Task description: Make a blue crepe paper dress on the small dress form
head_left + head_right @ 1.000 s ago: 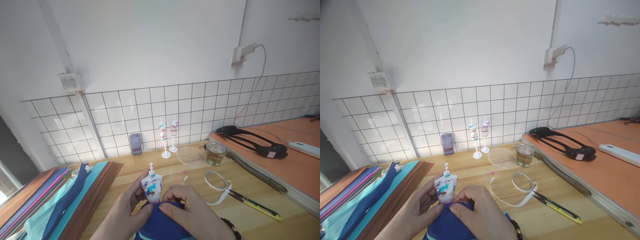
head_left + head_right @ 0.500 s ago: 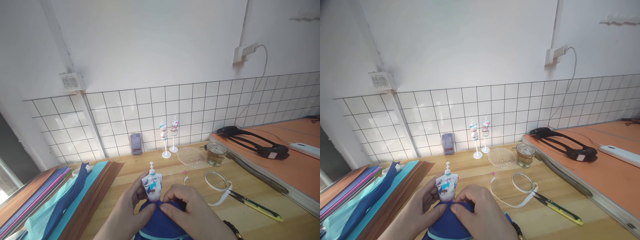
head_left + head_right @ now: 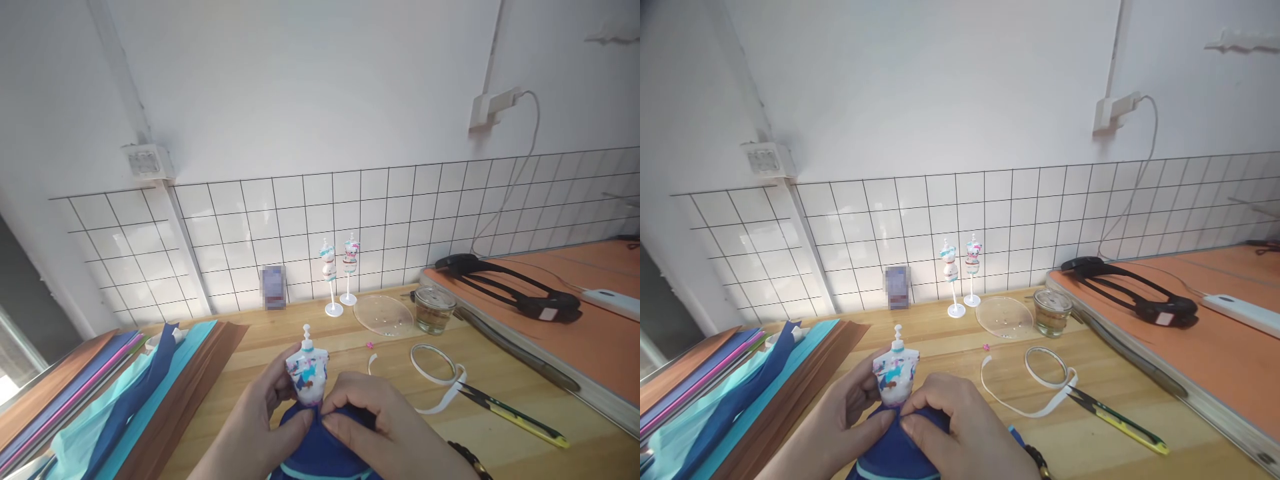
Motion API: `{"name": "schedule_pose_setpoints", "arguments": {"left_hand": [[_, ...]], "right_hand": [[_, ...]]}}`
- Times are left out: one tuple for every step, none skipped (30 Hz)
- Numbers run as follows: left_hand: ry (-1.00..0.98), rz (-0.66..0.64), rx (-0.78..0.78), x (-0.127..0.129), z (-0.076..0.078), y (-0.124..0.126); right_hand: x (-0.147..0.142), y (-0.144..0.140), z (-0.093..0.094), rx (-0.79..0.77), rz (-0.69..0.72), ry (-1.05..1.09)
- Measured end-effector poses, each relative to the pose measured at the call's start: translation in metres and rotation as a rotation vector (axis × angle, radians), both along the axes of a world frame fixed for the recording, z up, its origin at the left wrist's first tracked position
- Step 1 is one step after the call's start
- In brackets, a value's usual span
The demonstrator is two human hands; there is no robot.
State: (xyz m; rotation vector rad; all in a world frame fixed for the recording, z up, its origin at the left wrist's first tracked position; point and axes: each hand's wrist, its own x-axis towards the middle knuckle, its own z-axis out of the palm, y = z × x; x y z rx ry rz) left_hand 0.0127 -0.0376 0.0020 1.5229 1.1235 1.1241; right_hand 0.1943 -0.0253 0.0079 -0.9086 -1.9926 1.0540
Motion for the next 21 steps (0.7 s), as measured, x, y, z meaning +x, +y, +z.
{"name": "schedule_pose_setpoints", "arguments": {"left_hand": [[-0.004,-0.002,-0.001,-0.001,-0.001,0.001],[-0.010,-0.008,0.000,-0.002,-0.002,0.001],[-0.018,-0.016,0.001,-0.002,-0.003,0.001],[-0.027,-0.028,0.004,-0.003,-0.004,0.001],[-0.036,-0.040,0.006,-0.004,-0.004,0.001],[-0.045,-0.052,0.006,-0.004,-0.004,0.001],[-0.051,-0.061,0.004,-0.004,-0.004,0.001],[-0.056,-0.069,0.002,-0.004,-0.004,0.001],[-0.061,-0.076,-0.001,-0.004,-0.004,0.001],[-0.063,-0.080,-0.002,-0.004,-0.004,0.000],[-0.065,-0.084,-0.001,-0.004,-0.004,0.000],[-0.066,-0.088,0.002,-0.004,-0.004,0.000],[-0.070,-0.093,0.004,-0.004,-0.004,0.000],[-0.073,-0.102,0.004,-0.004,-0.003,0.000],[-0.078,-0.115,0.001,-0.005,-0.002,0.000],[-0.086,-0.134,-0.007,-0.006,-0.001,0.000],[-0.100,-0.156,-0.020,-0.007,0.001,-0.001],[-0.121,-0.178,-0.040,-0.008,0.003,-0.002],[-0.148,-0.196,-0.062,-0.008,0.004,-0.002],[-0.179,-0.208,-0.080,-0.009,0.006,-0.003],[-0.209,-0.215,-0.095,-0.009,0.008,-0.004]], "right_hand": [[0.000,0.000,-0.001,-0.005,-0.005,0.001],[0.000,0.001,-0.001,-0.017,-0.017,0.001],[0.000,0.001,-0.002,-0.036,-0.033,0.002],[-0.001,0.001,-0.003,-0.056,-0.050,0.004],[-0.001,0.001,-0.004,-0.078,-0.065,0.006],[-0.002,0.001,-0.004,-0.098,-0.075,0.008],[-0.002,0.001,-0.005,-0.116,-0.082,0.010],[-0.003,0.001,-0.005,-0.133,-0.084,0.011],[-0.003,0.001,-0.005,-0.144,-0.087,0.013],[-0.004,0.001,-0.006,-0.151,-0.092,0.016],[-0.004,0.001,-0.006,-0.155,-0.099,0.021],[-0.004,0.001,-0.007,-0.156,-0.106,0.026],[-0.004,0.001,-0.007,-0.157,-0.111,0.031],[-0.004,0.002,-0.008,-0.157,-0.112,0.036],[-0.004,0.002,-0.009,-0.156,-0.113,0.038],[-0.004,0.003,-0.009,-0.159,-0.112,0.039],[-0.004,0.003,-0.009,-0.163,-0.111,0.042],[-0.005,0.004,-0.009,-0.167,-0.112,0.048],[-0.005,0.005,-0.009,-0.172,-0.115,0.055],[-0.005,0.005,-0.009,-0.181,-0.117,0.065],[-0.005,0.005,-0.009,-0.191,-0.115,0.079]]}}
